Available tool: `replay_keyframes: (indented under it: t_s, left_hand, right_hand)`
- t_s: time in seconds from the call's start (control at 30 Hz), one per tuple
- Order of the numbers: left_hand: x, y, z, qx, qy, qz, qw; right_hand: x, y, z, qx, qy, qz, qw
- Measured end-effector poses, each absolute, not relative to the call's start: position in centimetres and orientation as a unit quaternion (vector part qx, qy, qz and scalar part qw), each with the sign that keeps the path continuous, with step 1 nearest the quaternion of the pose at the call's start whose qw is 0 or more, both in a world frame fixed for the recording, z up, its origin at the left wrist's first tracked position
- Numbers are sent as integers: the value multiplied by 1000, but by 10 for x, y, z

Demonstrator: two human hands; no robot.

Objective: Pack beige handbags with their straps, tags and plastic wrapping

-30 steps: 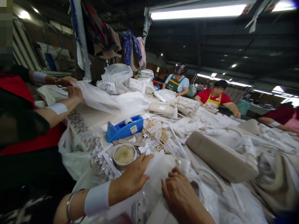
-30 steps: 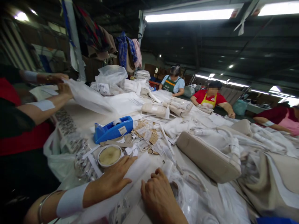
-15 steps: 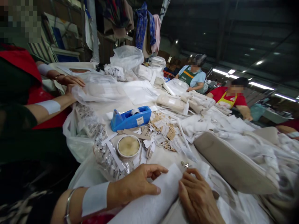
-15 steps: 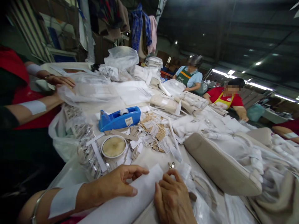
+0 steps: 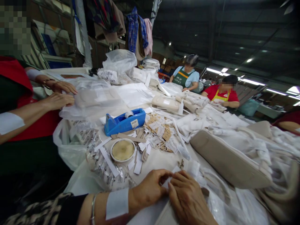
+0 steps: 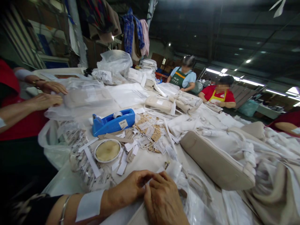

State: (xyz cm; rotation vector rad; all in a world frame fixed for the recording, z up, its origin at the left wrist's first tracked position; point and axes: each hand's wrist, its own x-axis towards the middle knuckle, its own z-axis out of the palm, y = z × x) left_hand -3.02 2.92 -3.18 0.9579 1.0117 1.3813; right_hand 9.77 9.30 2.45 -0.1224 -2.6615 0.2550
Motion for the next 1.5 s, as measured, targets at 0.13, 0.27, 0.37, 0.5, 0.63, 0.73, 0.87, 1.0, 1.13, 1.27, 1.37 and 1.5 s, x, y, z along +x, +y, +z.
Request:
replay_keyframes:
  t_s: [0.13, 0.27, 0.37, 0.5, 0.63, 0.73, 0.87, 1.0, 1.13, 1.27, 1.37, 1.5]
  left_hand:
    - [-50, 15, -16, 564, 474, 483, 473]
    - [-92, -27, 12, 746, 465, 324, 349]
    - [-110, -56, 20, 807, 429, 255, 315]
    - [-107, -68, 14, 817, 366, 294, 334]
    - [-96, -61, 6, 771, 352, 376, 375]
    - [-88, -59, 3, 727, 399, 392, 399]
    - [-78, -61, -1, 671, 490, 380, 406]
    - [-67, -56, -3, 602, 583, 375, 397]
    - [-62, -47, 1, 550, 604, 386, 429]
    - [-63, -43, 0, 514, 598, 386, 478]
    - [-65, -44, -2, 497, 599, 382, 498]
    - [-62, -44, -1, 485, 608, 375, 505]
  right_hand:
    - [97, 91, 15, -95, -972, 95, 194]
    - [96, 89, 8, -119, -973, 78, 183]
    - [96, 89, 7, -122, -975, 69, 175]
    - [95, 90, 7, -125, -973, 76, 177]
    - [92, 91, 14, -94, -975, 100, 174]
    - [92, 88, 25, -53, -970, 177, 155]
    - [93, 83, 33, -31, -962, 229, 142]
    - [93, 83, 32, -24, -962, 224, 155]
    - [93, 82, 31, -43, -958, 215, 184]
    - [93, 81, 33, -74, -950, 212, 217]
    - [92, 80, 33, -76, -953, 185, 226]
    - [91, 80, 30, -88, -958, 174, 212]
